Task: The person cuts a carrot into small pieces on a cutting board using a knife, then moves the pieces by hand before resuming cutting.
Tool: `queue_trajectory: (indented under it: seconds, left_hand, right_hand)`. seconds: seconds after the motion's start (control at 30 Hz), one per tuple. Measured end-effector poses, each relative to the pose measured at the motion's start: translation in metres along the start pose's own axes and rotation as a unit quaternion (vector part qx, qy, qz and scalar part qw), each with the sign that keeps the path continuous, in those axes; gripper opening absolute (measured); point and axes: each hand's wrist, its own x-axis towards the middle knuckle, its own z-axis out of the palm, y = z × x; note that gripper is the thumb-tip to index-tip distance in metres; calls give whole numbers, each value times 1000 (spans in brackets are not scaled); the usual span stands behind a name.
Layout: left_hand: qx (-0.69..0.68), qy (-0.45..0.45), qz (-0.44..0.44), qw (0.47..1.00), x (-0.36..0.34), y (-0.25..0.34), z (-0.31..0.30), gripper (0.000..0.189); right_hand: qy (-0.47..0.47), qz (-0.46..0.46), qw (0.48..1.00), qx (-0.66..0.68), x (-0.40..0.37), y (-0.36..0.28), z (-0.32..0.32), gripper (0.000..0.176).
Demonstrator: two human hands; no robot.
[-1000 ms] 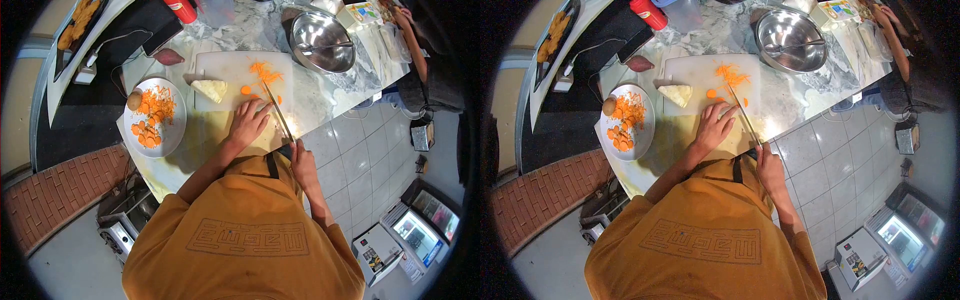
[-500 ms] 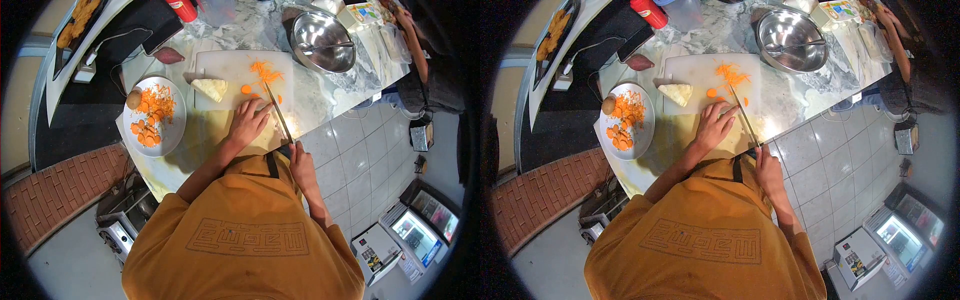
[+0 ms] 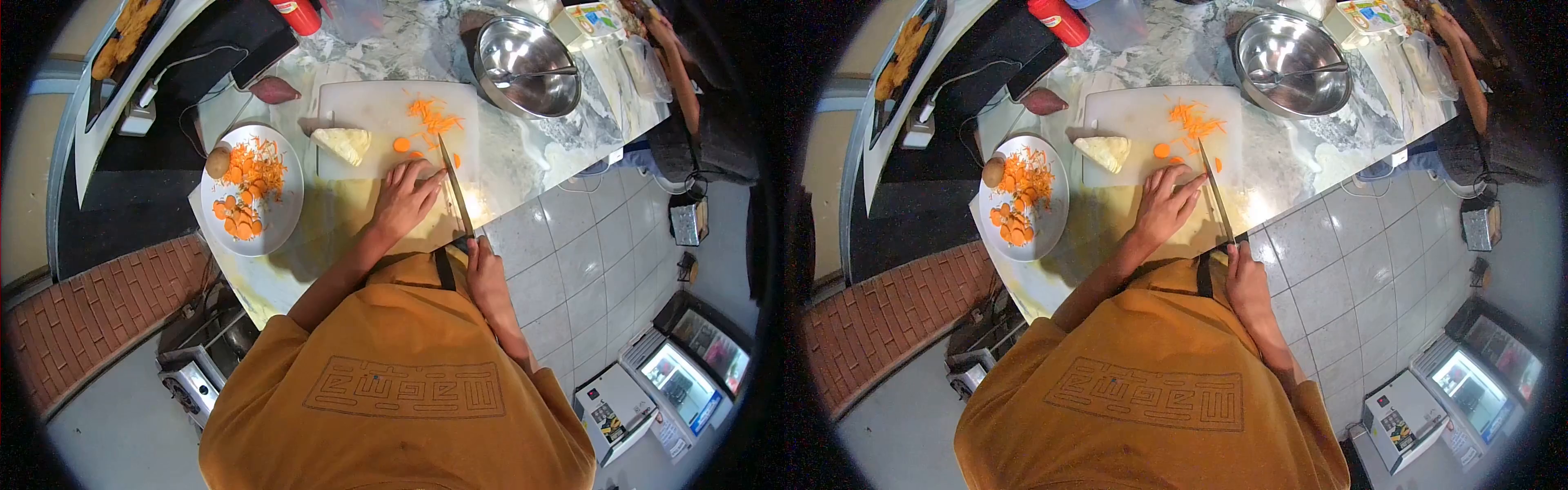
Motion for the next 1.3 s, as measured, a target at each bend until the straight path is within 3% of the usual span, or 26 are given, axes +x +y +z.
queue_trajectory:
  seconds: [0.23, 0.4, 0.87, 0.93, 0.97, 1.03, 1.1, 1.13, 1.2, 1.3]
  left_hand:
    - [-4, -2, 0, 1000, 1, 0, 0, 35]
    - [-100, 44, -70, 992, 3, -2, 0, 35]
    - [-108, 27, -76, 991, 4, -3, -1, 30]
    - [-110, 30, -77, 990, 5, -2, -4, 29]
    - [-113, 38, -94, 988, 7, -1, -6, 29]
    - [-115, 51, -108, 986, 14, 1, -11, 28]
    - [-286, 31, -229, 930, 17, 4, -15, 28]
    - [-284, 33, -230, 930, 16, 1, -10, 28]
    - [-435, 6, -312, 845, 19, -5, 0, 29]
    - [-389, -26, -327, 861, 28, -4, -2, 31]
  right_hand:
    - [3, 19, 1000, 4, 0, -4, 4, 34]
    - [0, 32, 999, 1, 0, -3, 12, 31]
    - [-18, 69, 997, -18, 5, -2, 11, 35]
    - [-11, -44, 996, 73, 10, 19, 11, 42]
    - [-9, -48, 996, 73, 11, 28, 13, 42]
    - [-114, 83, 957, 253, 13, 33, 11, 49]
    - [-152, 125, 932, 306, 7, 23, -4, 50]
    - [-186, 170, 899, 358, 4, 14, -12, 51]
    - [-194, 174, 889, 377, 3, 7, -18, 51]
    - [-207, 156, 872, 414, 6, 0, -25, 49]
